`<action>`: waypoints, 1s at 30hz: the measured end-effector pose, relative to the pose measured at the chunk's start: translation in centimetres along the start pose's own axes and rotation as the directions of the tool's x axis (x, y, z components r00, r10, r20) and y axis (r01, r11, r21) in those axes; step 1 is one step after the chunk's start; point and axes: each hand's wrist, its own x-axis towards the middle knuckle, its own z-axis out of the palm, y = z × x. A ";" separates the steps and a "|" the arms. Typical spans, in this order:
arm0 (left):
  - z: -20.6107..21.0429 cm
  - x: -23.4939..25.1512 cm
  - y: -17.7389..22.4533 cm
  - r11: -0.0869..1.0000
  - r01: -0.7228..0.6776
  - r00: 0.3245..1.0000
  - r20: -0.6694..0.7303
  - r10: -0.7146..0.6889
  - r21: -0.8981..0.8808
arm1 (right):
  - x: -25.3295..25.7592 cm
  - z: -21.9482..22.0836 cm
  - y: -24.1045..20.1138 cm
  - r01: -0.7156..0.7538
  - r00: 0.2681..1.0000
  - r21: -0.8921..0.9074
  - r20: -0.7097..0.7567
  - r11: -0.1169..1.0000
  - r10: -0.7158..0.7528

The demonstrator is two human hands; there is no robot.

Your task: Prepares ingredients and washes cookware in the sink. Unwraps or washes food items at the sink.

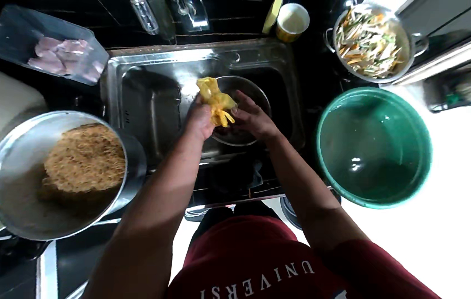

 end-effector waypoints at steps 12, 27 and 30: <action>0.8 -2.2 -3.2 0.930 0.147 0.981 0.170 -0.093 -0.337 | -0.9 4.4 -2.0 0.088 0.923 -0.587 -0.256 0.804 -0.288; -4.1 -2.1 -0.2 0.995 -0.047 0.993 0.101 0.056 -0.085 | -2.3 12.4 -3.4 0.078 0.890 -0.713 -0.264 0.697 -0.370; -4.3 -3.0 0.9 0.976 0.024 0.988 0.152 0.009 -0.218 | -1.4 12.5 -3.7 0.108 0.877 -0.763 -0.229 0.638 -0.423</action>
